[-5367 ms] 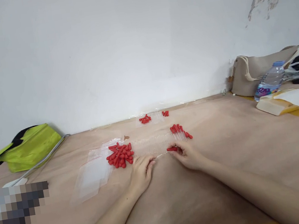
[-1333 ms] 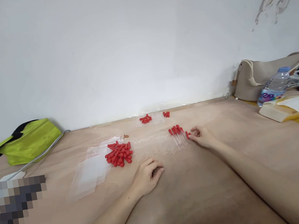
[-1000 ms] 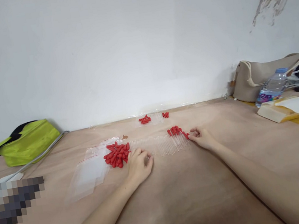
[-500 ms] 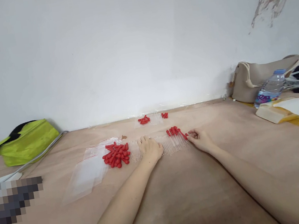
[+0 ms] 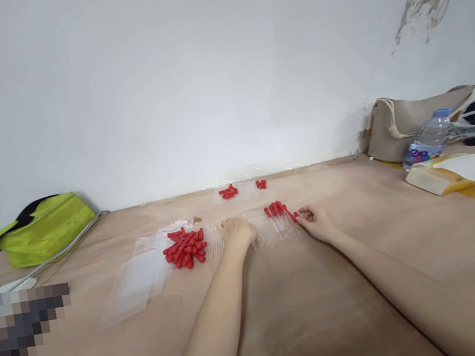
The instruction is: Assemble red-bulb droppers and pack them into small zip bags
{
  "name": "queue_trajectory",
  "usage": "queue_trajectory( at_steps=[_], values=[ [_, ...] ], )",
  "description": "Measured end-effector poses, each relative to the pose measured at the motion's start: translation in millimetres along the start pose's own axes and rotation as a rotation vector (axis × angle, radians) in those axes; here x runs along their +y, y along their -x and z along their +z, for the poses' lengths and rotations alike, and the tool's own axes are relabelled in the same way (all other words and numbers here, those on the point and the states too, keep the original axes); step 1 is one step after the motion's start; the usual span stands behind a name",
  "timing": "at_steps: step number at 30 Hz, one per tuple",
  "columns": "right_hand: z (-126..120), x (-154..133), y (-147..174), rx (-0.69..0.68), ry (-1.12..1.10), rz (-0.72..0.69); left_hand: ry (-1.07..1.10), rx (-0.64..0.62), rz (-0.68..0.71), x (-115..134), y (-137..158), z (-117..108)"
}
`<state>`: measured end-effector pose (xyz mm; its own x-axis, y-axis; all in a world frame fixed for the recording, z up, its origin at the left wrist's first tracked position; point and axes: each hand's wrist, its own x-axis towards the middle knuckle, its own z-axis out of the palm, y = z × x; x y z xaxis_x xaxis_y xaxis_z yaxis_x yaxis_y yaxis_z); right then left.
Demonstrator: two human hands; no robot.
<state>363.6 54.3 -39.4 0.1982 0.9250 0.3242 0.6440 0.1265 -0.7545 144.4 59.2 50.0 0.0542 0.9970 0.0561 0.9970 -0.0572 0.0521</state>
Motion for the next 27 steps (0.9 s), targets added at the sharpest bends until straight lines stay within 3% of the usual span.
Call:
queue_trajectory(
  at_steps=[5, 7, 9, 11, 14, 17, 22, 27],
  values=[
    [-5, -4, 0, 0.007, -0.005, -0.001, 0.035, 0.084, 0.18, -23, 33, -19],
    [-8, -11, 0, 0.013, -0.023, -0.014, 0.052, 0.093, 0.337, -41, 49, -19],
    [-11, -24, 2, 0.04, -0.078, -0.073, 0.094, 0.138, 0.511, -61, 61, -10],
    [-11, -44, 9, 0.053, -0.173, -0.185, 0.162, 0.24, 0.596, -78, 68, 3],
    [-3, -78, 28, -0.117, -0.321, -0.304, 0.3, 0.373, 0.701, -93, 67, 26],
    [12, -98, 52, -0.322, -0.292, -0.353, 0.382, 0.462, 0.75, -95, 62, 41],
    [32, -93, 69, -0.26, -0.232, -0.465, 0.415, 0.421, 0.755, -91, 66, 49],
    [35, -84, 68, -0.319, -0.237, -0.465, 0.412, 0.397, 0.75, -90, 69, 49]
  ],
)
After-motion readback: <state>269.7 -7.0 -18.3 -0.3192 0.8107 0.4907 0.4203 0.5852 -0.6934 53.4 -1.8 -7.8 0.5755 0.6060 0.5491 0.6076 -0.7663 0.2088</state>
